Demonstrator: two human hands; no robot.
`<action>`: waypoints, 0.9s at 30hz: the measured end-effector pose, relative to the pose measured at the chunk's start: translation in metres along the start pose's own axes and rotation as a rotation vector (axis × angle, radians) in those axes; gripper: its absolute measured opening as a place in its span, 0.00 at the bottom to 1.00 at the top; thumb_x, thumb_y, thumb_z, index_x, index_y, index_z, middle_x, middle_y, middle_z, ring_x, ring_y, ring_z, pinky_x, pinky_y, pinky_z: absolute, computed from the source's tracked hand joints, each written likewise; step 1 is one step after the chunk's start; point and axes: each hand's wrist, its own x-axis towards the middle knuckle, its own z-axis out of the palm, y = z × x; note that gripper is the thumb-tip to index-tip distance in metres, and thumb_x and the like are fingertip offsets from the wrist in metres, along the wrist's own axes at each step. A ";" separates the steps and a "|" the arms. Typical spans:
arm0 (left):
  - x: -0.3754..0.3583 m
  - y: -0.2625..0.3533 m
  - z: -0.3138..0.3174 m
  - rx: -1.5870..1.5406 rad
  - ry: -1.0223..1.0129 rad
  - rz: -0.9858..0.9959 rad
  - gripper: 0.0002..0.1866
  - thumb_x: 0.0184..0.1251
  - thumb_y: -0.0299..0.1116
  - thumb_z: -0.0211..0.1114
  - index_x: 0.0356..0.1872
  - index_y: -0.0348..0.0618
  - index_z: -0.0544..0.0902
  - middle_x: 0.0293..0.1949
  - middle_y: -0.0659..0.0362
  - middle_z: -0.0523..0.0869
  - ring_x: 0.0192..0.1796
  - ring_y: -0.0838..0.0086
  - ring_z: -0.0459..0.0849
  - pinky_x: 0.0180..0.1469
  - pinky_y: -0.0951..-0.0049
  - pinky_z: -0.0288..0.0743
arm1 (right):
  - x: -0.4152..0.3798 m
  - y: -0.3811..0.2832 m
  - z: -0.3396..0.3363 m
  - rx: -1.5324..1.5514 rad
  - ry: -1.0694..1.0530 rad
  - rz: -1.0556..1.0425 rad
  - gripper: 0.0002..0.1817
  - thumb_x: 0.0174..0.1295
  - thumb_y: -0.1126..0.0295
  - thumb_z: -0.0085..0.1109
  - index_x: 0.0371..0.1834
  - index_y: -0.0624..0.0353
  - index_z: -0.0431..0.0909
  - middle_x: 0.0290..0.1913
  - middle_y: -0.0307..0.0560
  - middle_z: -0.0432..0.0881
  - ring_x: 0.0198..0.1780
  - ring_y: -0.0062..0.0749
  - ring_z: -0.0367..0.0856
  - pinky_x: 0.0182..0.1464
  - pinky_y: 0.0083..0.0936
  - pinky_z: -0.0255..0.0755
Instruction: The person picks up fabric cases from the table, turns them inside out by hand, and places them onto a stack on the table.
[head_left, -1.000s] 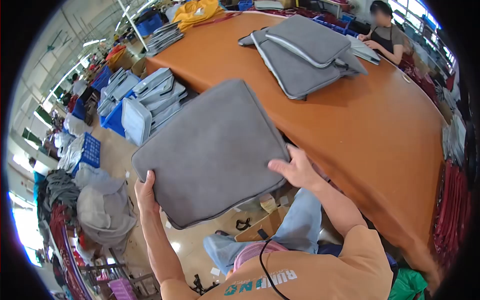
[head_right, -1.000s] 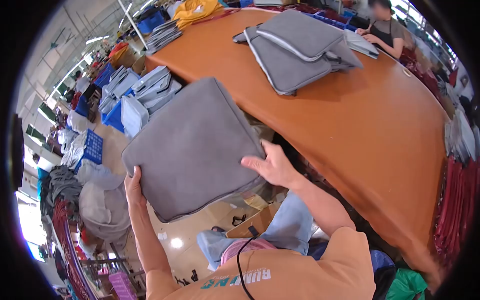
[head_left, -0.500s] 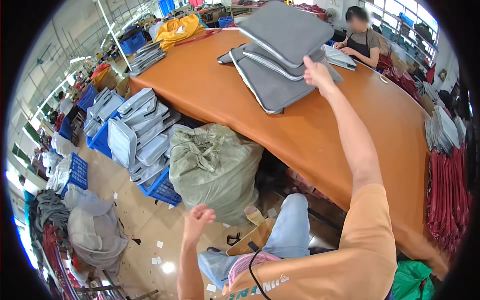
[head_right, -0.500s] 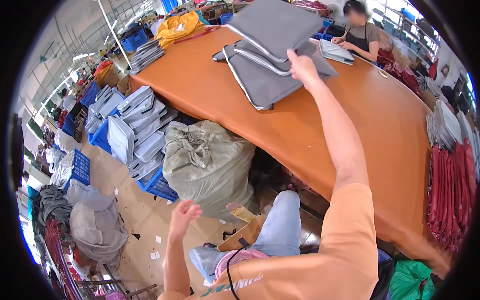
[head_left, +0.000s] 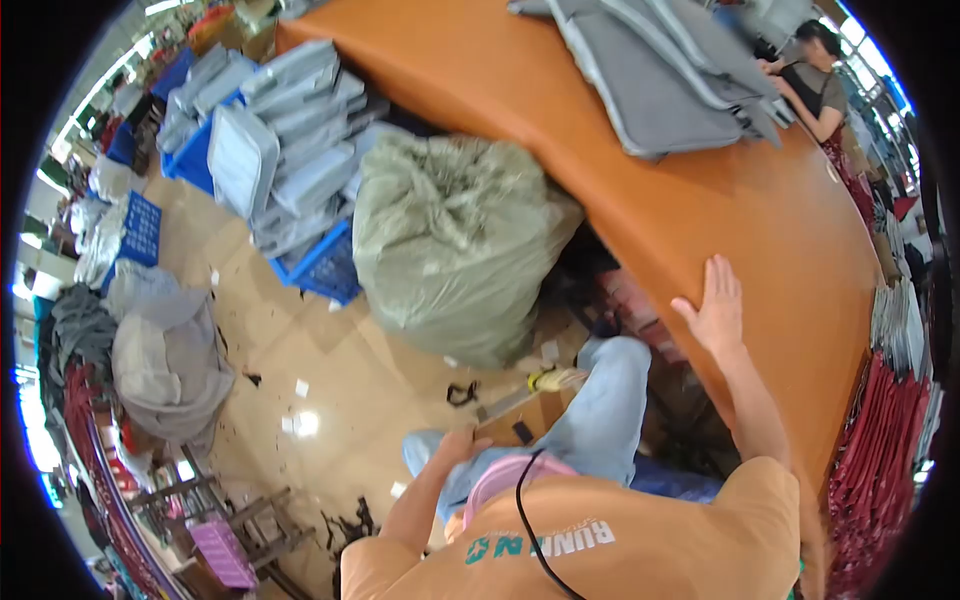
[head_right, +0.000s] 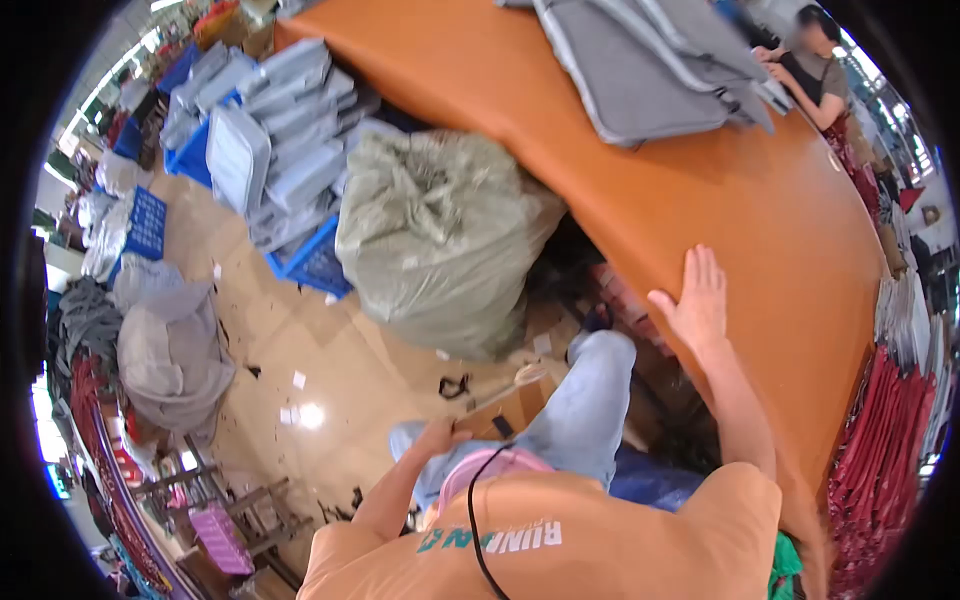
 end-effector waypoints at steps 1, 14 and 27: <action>-0.008 0.006 -0.007 -0.093 -0.015 -0.017 0.28 0.59 0.56 0.65 0.40 0.35 0.81 0.35 0.46 0.86 0.37 0.48 0.83 0.42 0.57 0.75 | -0.001 -0.005 -0.002 -0.014 -0.037 0.027 0.42 0.58 0.50 0.63 0.67 0.70 0.62 0.70 0.62 0.64 0.70 0.54 0.63 0.70 0.41 0.57; 0.060 0.015 -0.046 -0.101 -0.050 -0.289 0.24 0.49 0.50 0.73 0.35 0.38 0.84 0.35 0.48 0.87 0.38 0.51 0.84 0.42 0.56 0.78 | 0.005 -0.004 0.010 -0.036 -0.113 -0.040 0.40 0.61 0.52 0.62 0.68 0.69 0.61 0.67 0.63 0.66 0.67 0.57 0.66 0.69 0.41 0.61; -0.034 0.024 -0.105 -0.614 0.509 -0.410 0.13 0.61 0.40 0.60 0.34 0.39 0.83 0.30 0.52 0.85 0.31 0.56 0.79 0.38 0.60 0.73 | -0.001 0.001 0.023 -0.145 -0.045 -0.053 0.39 0.65 0.50 0.57 0.70 0.68 0.60 0.70 0.59 0.64 0.69 0.52 0.64 0.71 0.38 0.58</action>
